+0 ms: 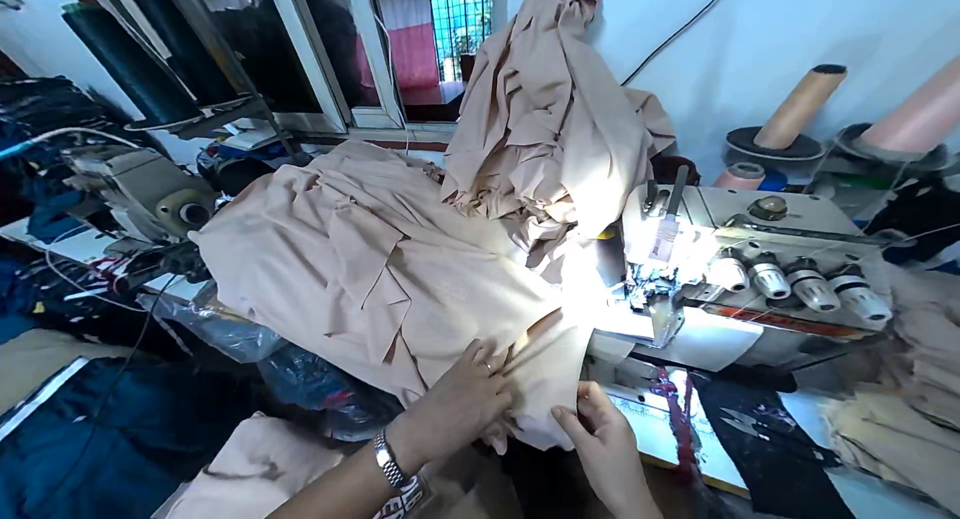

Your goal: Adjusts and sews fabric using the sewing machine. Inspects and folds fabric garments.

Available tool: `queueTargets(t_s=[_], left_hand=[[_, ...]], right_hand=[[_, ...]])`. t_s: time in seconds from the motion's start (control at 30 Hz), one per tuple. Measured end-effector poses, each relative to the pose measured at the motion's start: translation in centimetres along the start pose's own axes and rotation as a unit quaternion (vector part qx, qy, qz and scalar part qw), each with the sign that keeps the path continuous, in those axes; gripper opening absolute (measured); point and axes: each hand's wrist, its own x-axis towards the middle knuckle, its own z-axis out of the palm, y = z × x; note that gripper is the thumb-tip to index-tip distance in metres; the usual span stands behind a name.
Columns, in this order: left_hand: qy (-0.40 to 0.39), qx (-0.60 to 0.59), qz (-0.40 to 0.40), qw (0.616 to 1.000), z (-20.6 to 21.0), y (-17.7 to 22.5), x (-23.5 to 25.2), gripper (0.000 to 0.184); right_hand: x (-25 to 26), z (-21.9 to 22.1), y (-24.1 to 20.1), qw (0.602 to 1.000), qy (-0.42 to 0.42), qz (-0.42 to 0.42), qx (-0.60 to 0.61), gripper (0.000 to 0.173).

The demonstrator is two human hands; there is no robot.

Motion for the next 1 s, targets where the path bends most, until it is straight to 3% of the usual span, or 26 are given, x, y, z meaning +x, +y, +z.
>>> queueTargets(t_s=[0.07, 0.17, 0.23, 0.33, 0.4, 0.47, 0.57, 0.63, 0.83, 0.93, 1.0], left_hand=[[0.023, 0.012, 0.013, 1.000, 0.8, 0.6, -1.3, 0.010], [0.058, -0.019, 0.021, 0.998, 1.6, 1.4, -1.8, 0.028], [0.046, -0.046, 0.009, 0.998, 1.7, 1.5, -1.7, 0.031], [0.007, -0.062, 0.004, 0.998, 1.9, 1.2, -1.6, 0.013], [0.004, -0.107, 0.015, 0.994, 0.9, 1.5, -1.4, 0.015], [0.039, -0.228, 0.033, 0.972, -0.8, 2.1, -1.2, 0.017], [0.103, -0.411, 0.051, 0.904, -2.8, 2.3, -0.6, 0.022], [0.119, -0.469, 0.036, 0.874, -3.4, 2.1, -0.1, 0.023], [0.125, -0.469, 0.091, 0.869, -4.7, 2.2, 0.5, 0.023], [0.175, -0.422, 0.021, 0.889, -4.2, 2.0, 0.8, 0.024], [0.219, -0.429, -0.029, 0.876, -3.2, 1.6, 1.2, 0.021]], right_hand=[[-2.1, 0.0, 0.9, 0.999, 0.003, 0.008, 0.032, 0.020], [-3.6, -0.3, 1.7, 0.997, -0.001, 0.025, 0.071, 0.013], [-3.7, -0.6, 2.0, 0.996, 0.002, 0.019, 0.082, 0.011], [-3.6, -0.8, 2.1, 0.996, 0.011, 0.008, 0.091, 0.010], [-3.7, -0.7, 2.3, 0.995, 0.014, -0.003, 0.099, 0.010], [-3.5, -0.6, 1.8, 0.994, 0.009, -0.031, 0.107, 0.012], [-2.7, -0.5, -0.2, 0.987, 0.003, -0.072, 0.147, 0.008], [-2.1, -0.1, -1.6, 0.981, 0.010, -0.088, 0.171, 0.007], [-0.3, 0.8, -2.6, 0.979, 0.009, -0.086, 0.185, 0.014], [-0.3, 1.0, -3.4, 0.973, 0.003, -0.074, 0.217, 0.016], [-0.5, 1.1, -3.7, 0.970, 0.002, -0.067, 0.234, 0.014]])
